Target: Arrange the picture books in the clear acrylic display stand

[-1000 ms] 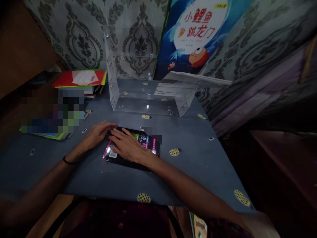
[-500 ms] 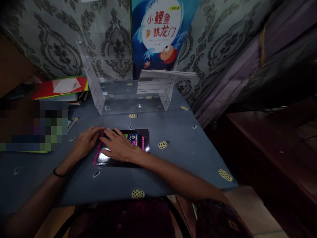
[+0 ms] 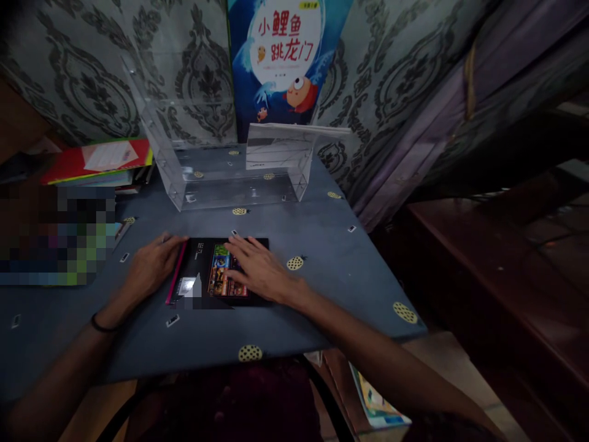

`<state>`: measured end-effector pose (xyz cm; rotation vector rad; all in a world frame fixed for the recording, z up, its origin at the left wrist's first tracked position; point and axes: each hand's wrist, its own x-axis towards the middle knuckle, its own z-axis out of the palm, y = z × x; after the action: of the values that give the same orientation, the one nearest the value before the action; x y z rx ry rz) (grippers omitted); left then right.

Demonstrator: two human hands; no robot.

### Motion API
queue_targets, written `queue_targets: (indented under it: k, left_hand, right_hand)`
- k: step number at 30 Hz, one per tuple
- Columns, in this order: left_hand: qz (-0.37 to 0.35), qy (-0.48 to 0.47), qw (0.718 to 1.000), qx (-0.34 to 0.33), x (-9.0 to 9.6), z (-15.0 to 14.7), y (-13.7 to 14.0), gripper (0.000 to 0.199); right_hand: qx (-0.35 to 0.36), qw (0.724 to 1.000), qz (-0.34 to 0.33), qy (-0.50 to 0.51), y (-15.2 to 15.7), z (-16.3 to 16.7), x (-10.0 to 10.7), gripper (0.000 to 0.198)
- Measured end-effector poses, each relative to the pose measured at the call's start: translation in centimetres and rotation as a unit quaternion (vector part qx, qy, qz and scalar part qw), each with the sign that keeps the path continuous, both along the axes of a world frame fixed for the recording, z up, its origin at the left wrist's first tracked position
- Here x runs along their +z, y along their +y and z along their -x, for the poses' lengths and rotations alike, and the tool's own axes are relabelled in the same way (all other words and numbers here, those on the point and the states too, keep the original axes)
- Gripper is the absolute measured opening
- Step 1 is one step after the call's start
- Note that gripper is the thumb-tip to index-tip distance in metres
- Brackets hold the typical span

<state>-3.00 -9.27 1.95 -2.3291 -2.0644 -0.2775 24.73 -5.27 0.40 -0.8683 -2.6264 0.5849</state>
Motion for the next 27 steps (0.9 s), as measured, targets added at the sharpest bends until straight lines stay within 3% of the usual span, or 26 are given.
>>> queue_targets:
  k: [5, 12, 21, 27]
  left_hand:
    - [0.012, 0.035, 0.999, 0.008, 0.8, -0.6, -0.3, 0.038]
    - [-0.046, 0.055, 0.995, -0.072, 0.7, -2.9, 0.0, 0.036]
    - [0.003, -0.006, 0.963, -0.271, -0.3, -9.3, 2.0, 0.041]
    - [0.037, 0.004, 0.944, -0.328, 0.4, -10.9, 1.2, 0.041]
  right_hand:
    - [-0.051, 0.993, 0.073, 0.074, 0.8, -4.6, -0.4, 0.053]
    - [-0.094, 0.956, 0.189, 0.203, 1.5, -5.4, 0.0, 0.044]
    - [-0.075, 0.942, 0.205, 0.253, 1.7, -5.3, 0.0, 0.047]
    - [-0.070, 0.948, 0.187, 0.250, 1.9, -5.3, -0.2, 0.047]
